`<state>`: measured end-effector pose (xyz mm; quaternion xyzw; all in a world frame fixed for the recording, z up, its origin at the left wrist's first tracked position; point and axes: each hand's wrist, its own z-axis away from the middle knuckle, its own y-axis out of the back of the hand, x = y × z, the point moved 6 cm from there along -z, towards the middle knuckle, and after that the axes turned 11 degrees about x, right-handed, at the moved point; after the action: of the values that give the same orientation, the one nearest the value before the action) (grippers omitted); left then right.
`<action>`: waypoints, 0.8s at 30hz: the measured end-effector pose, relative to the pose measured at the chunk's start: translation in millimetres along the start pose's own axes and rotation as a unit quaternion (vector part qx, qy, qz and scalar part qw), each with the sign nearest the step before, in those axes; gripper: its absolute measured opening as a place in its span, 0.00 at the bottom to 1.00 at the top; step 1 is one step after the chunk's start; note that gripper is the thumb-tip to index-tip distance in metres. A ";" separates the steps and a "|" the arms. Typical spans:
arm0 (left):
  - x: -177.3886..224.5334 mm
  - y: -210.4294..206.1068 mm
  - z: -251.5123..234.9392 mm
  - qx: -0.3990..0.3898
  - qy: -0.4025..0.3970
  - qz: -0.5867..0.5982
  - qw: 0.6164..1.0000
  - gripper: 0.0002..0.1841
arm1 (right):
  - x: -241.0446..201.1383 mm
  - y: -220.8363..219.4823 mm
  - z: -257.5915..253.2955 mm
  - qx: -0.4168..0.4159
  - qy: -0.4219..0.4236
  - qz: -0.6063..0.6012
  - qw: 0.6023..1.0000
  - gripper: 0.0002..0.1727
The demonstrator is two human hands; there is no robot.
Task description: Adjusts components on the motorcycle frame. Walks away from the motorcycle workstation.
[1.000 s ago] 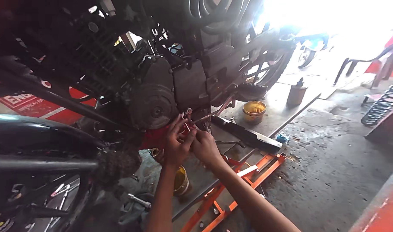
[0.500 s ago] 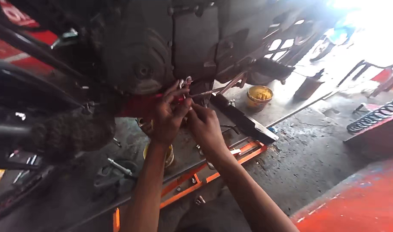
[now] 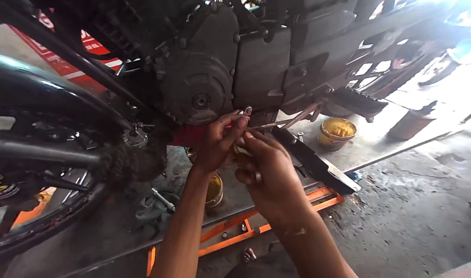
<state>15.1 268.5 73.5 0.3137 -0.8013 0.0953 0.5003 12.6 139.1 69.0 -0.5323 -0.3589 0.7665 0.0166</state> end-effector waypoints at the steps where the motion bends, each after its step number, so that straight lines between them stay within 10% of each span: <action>1: 1.5 0.0 -0.6 0.002 0.009 -0.004 1.000 0.21 | -0.8 0.1 -1.7 0.008 -0.001 -0.009 1.000 0.13; 19: 16.7 1.1 -3.0 -0.064 0.065 -0.070 0.993 0.32 | -6.9 23.9 -34.1 0.004 -0.015 0.163 0.987 0.14; 24: 19.3 3.7 -12.0 -0.079 0.045 -0.098 0.991 0.31 | -15.3 14.7 -53.0 0.014 0.229 0.497 0.837 0.18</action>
<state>15.9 269.1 96.5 0.3451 -0.7484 -0.0039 0.5665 68.3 150.2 63.6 -0.7990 -0.0216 0.5328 -0.2777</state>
